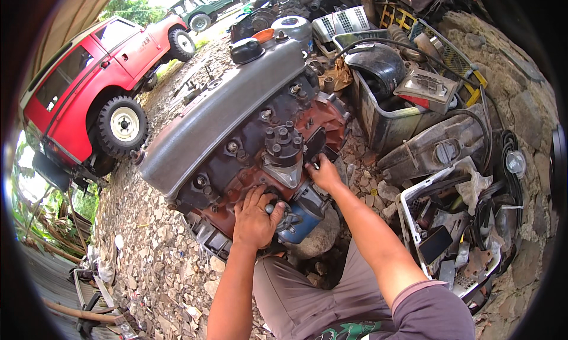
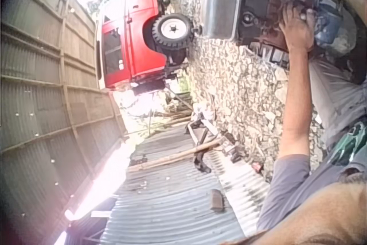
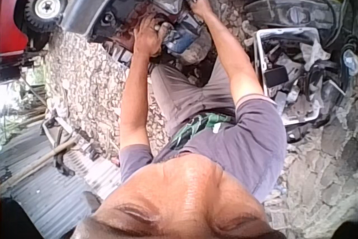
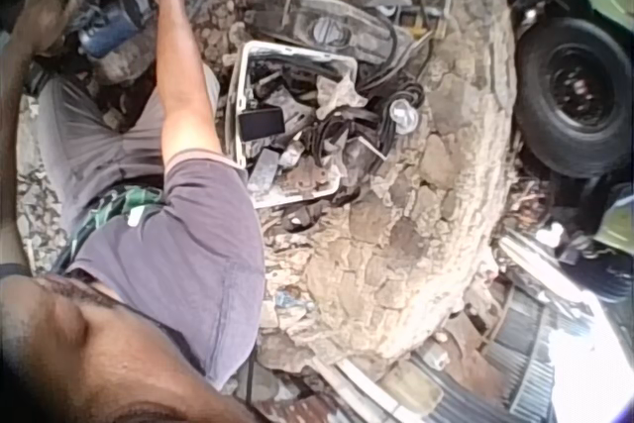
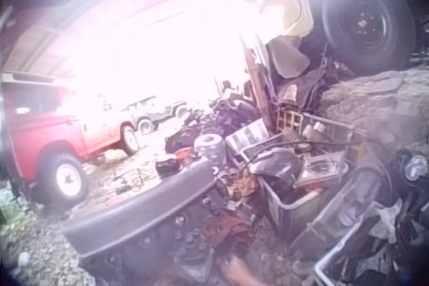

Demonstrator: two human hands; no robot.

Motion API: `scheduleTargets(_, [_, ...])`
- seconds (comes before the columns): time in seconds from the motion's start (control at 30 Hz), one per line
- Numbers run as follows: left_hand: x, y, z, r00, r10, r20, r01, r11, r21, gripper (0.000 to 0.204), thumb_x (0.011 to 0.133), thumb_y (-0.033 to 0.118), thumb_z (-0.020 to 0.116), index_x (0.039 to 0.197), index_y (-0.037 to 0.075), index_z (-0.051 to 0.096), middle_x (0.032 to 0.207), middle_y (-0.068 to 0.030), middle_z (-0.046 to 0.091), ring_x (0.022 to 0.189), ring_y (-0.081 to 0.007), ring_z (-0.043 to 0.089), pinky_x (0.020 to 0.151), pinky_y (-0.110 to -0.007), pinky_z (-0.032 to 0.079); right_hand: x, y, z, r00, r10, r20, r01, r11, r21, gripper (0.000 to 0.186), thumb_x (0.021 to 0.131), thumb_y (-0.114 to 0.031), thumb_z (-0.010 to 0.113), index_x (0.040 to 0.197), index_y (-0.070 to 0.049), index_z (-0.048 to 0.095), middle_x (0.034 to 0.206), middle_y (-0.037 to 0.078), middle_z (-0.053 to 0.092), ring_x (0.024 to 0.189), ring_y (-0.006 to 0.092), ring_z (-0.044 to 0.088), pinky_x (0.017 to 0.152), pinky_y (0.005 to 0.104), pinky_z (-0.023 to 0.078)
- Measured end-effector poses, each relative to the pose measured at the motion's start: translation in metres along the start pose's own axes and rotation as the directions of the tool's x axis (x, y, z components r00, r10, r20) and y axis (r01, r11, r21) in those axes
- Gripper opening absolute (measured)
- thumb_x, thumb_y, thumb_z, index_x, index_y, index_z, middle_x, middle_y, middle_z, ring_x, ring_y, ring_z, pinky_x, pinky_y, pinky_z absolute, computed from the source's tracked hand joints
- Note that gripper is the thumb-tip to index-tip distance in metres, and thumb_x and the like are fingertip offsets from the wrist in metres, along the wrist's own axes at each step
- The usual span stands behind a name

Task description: The person uses a wrench to loosen and remove bolts from a metal cover on a vehicle engine. They remove the cover, inspect it, and then reattach it, tightening the bolts back into place.

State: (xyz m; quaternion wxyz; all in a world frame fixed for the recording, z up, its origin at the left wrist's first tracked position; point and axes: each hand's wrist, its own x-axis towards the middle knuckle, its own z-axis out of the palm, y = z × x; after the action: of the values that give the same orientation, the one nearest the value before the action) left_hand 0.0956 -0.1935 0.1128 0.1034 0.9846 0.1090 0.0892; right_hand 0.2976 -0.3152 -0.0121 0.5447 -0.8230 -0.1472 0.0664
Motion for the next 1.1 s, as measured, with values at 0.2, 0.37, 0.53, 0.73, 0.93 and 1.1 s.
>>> scheduleTargets(0.2, [0.0, 0.0, 0.002, 1.0, 0.011, -0.003, -0.011, 1.0, -0.006, 0.045, 0.093, 0.049, 0.049, 0.118, 0.013, 0.06, 0.142, -0.0101, 0.045, 0.135, -0.028, 0.036, 0.109, -0.048, 0.024, 0.012, 0.004, 0.0, 0.987, 0.146, 0.066, -0.141, 0.987, -0.077, 0.045, 0.09, -0.035, 0.06, 0.12, -0.002, 0.057, 0.109, 0.025, 0.064, 0.106, 0.0422, 0.059, 0.09, 0.0456, 0.046])
scheduleTargets(0.37, [0.0, -0.001, 0.002, 1.0, 0.004, -0.008, -0.004, 1.0, -0.007, 0.045, 0.093, 0.048, 0.048, 0.118, 0.012, 0.061, 0.142, -0.01, 0.044, 0.135, -0.0281, 0.035, 0.109, -0.048, 0.024, 0.007, 0.007, 0.001, 0.999, 0.004, 0.044, -0.005, 1.0, 0.008, 0.044, 0.09, -0.036, 0.058, 0.117, -0.001, 0.06, 0.11, 0.026, 0.063, 0.108, 0.0422, 0.058, 0.092, 0.0451, 0.045])
scheduleTargets(0.53, [0.0, -0.001, 0.002, 1.0, -0.002, 0.005, 0.002, 1.0, -0.018, 0.044, 0.094, 0.047, 0.048, 0.118, 0.012, 0.06, 0.143, -0.01, 0.043, 0.136, -0.028, 0.034, 0.109, -0.049, 0.024, 0.01, 0.001, -0.002, 0.988, 0.122, 0.096, -0.119, 0.992, -0.038, 0.044, 0.09, -0.038, 0.057, 0.115, -0.002, 0.062, 0.112, 0.025, 0.063, 0.109, 0.0413, 0.058, 0.092, 0.0447, 0.045])
scheduleTargets(0.73, [0.0, 0.003, 0.001, 1.0, 0.009, -0.017, -0.009, 1.0, -0.025, 0.036, 0.094, 0.043, 0.051, 0.116, 0.016, 0.061, 0.139, -0.012, 0.048, 0.133, -0.0307, 0.039, 0.106, -0.05, 0.026, 0.013, -0.013, -0.024, 0.986, 0.054, -0.16, -0.052, 0.999, 0.015, 0.043, 0.086, -0.039, 0.06, 0.116, -0.009, 0.063, 0.109, 0.023, 0.065, 0.106, 0.0397, 0.06, 0.09, 0.0447, 0.047])
scheduleTargets(0.93, [-0.001, 0.0, 0.002, 1.0, -0.01, 0.001, 0.01, 1.0, -0.007, 0.04, 0.093, 0.046, 0.051, 0.117, 0.015, 0.061, 0.142, -0.0091, 0.046, 0.136, -0.0273, 0.035, 0.106, -0.05, 0.026, 0.015, -0.075, -0.037, 0.99, -0.071, -0.123, 0.074, 0.997, 0.019, 0.041, 0.08, -0.032, 0.064, 0.117, -0.014, 0.064, 0.106, 0.019, 0.068, 0.103, 0.0365, 0.063, 0.088, 0.0437, 0.049])
scheduleTargets(1.1, [0.001, 0.002, 0.004, 1.0, 0.005, -0.022, -0.006, 1.0, -0.013, 0.037, 0.094, 0.044, 0.051, 0.115, 0.016, 0.062, 0.139, -0.011, 0.047, 0.134, -0.0289, 0.038, 0.106, -0.05, 0.027, 0.031, -0.069, -0.031, 0.996, 0.015, -0.086, -0.018, 0.999, -0.039, 0.04, 0.079, -0.03, 0.066, 0.115, -0.013, 0.064, 0.104, 0.018, 0.068, 0.103, 0.0358, 0.063, 0.088, 0.0436, 0.049])
